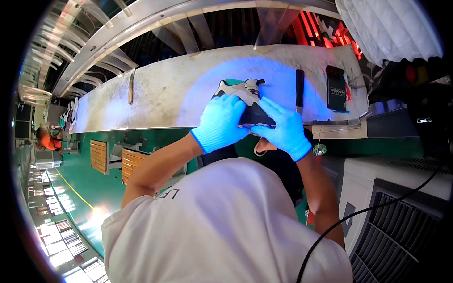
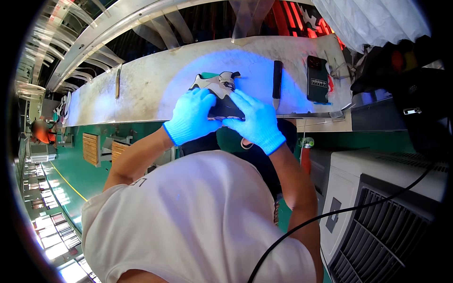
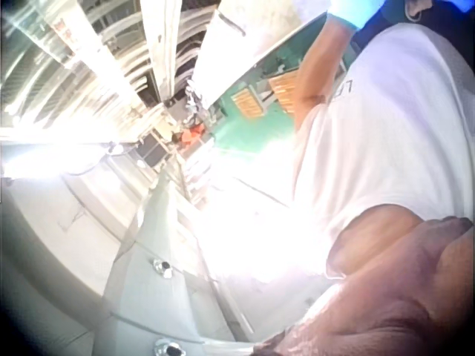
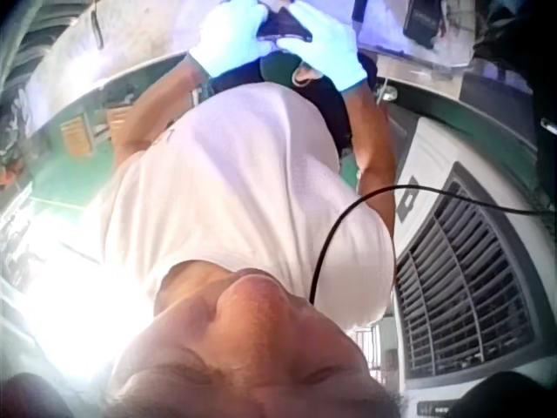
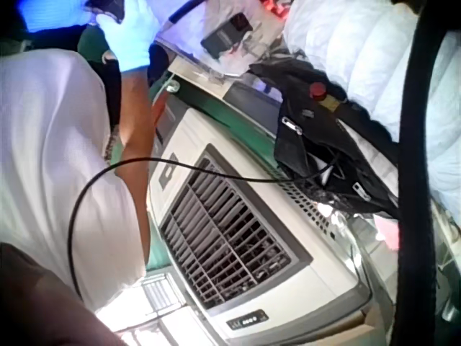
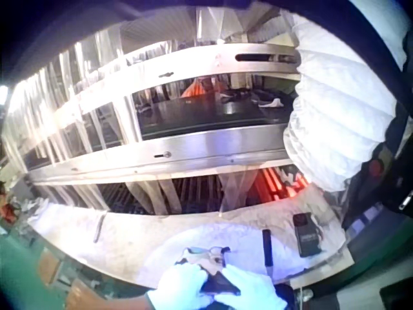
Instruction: The person uses a small black tool to scrape and clean the surface of a sneaker held in their left hand. They repeatedly rub the tool against the shoe's upper and sole, rotating the shoe to access different areas. The person wears blue gloves and works at a bench in a factory setting.
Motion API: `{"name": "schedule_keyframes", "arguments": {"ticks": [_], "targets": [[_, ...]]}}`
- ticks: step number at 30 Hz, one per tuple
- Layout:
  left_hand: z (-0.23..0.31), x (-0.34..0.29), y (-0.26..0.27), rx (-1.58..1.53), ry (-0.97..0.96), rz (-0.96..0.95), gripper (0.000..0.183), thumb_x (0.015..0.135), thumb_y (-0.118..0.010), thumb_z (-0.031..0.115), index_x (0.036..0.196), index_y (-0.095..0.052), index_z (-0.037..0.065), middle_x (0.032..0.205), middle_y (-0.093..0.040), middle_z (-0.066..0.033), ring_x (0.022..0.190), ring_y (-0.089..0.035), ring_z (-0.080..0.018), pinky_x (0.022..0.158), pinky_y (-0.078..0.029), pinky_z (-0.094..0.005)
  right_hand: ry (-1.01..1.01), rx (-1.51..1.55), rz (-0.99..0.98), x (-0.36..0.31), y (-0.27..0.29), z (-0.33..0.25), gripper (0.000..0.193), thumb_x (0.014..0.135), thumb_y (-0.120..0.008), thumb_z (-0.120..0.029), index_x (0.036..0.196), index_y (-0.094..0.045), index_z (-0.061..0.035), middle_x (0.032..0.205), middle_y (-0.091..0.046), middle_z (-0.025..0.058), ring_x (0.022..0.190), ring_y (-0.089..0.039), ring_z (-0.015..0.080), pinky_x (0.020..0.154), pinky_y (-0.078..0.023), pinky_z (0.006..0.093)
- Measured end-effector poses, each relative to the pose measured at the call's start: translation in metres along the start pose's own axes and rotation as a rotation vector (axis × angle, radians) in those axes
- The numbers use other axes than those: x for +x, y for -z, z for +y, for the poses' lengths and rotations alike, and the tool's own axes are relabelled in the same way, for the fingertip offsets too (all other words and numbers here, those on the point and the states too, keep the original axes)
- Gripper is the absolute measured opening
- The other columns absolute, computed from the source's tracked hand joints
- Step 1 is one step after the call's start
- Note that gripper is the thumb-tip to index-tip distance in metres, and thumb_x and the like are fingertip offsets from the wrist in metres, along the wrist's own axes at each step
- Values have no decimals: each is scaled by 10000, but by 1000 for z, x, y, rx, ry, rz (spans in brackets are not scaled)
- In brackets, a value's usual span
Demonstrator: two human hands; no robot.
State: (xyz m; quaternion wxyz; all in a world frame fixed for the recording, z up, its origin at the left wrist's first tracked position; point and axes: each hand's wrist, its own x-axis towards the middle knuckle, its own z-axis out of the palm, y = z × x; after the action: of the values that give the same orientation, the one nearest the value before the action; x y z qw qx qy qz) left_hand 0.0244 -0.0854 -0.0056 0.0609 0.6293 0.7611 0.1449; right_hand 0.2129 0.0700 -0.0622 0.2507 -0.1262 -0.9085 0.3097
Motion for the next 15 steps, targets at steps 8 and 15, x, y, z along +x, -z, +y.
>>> {"name": "schedule_keyframes", "arguments": {"ticks": [8, 15], "targets": [[-8, 14, -13, -68, -303, 36, 350, 788, -915, 237, 1006, -690, 82, 1030, -671, -150, 976, -676, -383, 847, -562, -508, -31, 42, -31, 4, 1, 0, 815, 819, -974, -422, 1503, -709, -66, 1463, -729, 221, 1214, -772, 399, 1004, -640, 470], [-12, 9, -8, -242, -247, 103, 345, 752, -898, 174, 1017, -685, 111, 968, -654, -124, 960, -673, -370, 851, -544, -527, 64, -116, 34, 6, 0, -28, 562, 770, -950, -193, 1296, -778, -99, 1502, -713, 159, 1425, -641, 423, 1159, -526, 543]]}}
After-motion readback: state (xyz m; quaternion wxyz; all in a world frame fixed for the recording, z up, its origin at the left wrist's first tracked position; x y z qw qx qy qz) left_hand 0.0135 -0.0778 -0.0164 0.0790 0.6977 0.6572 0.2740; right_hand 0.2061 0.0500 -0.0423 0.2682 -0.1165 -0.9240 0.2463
